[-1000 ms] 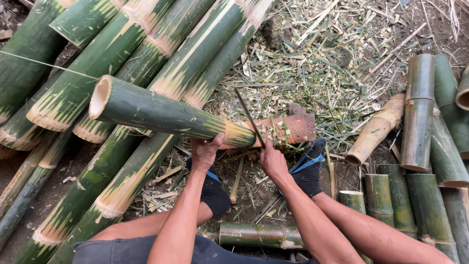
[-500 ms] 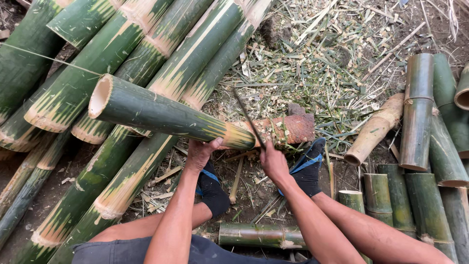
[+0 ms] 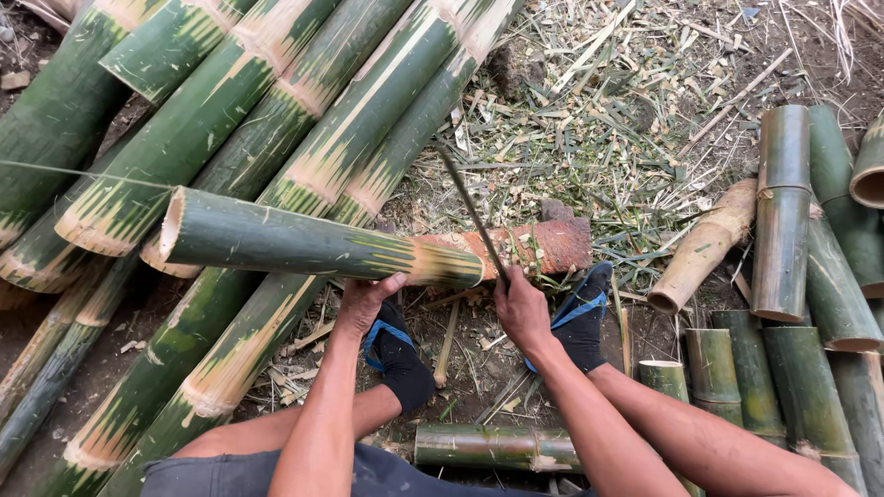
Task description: The person sits on the ground and uses a long metal file to smooth the inner and outer edges of a bamboo segment. They rotate the bamboo and file the rim repeatedly, then place the finished piece aside and pick up another segment to repeat the process.
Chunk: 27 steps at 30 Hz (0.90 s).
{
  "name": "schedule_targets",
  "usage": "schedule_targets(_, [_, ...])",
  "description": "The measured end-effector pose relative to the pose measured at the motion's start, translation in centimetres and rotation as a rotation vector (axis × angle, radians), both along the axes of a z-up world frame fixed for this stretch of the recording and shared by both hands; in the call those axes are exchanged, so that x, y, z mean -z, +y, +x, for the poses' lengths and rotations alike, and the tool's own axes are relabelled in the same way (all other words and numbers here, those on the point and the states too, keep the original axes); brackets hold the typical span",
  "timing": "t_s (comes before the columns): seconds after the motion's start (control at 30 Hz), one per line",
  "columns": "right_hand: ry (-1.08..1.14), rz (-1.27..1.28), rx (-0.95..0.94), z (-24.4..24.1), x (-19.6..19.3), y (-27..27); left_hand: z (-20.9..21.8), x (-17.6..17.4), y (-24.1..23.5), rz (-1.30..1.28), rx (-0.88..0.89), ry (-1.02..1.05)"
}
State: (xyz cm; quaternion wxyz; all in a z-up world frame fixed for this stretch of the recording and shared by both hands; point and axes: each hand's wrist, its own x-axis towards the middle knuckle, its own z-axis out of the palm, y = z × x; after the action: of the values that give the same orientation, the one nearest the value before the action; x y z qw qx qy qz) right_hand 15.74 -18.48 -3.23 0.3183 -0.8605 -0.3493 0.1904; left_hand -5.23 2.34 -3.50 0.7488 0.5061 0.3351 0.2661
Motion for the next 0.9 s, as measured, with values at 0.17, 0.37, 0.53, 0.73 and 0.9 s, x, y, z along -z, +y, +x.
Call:
schedule_targets(0.17, [0.124, -0.216, -0.04, 1.7, 6.1, -1.3, 0.2, -0.6, 0.4, -0.029, 0.066, -0.044])
schedule_targets(0.37, [0.211, -0.248, 0.007, 1.2, 8.6, -4.3, 1.9, -0.3, -0.1, -0.204, -0.095, -0.031])
schedule_targets(0.53, [0.283, -0.198, 0.002, 0.2, 7.5, -5.4, 3.3, -1.6, -1.8, -0.316, -0.116, -0.13])
schedule_targets(0.73, [0.214, 0.409, -0.367, 0.8, 4.9, -6.0, 5.6, -5.2, -4.7, -0.236, 0.096, -0.099])
schedule_targets(0.9, [0.225, 0.381, -0.338, 1.8, 1.2, -5.6, 8.3, -8.3, -8.3, -0.361, 0.158, 0.062])
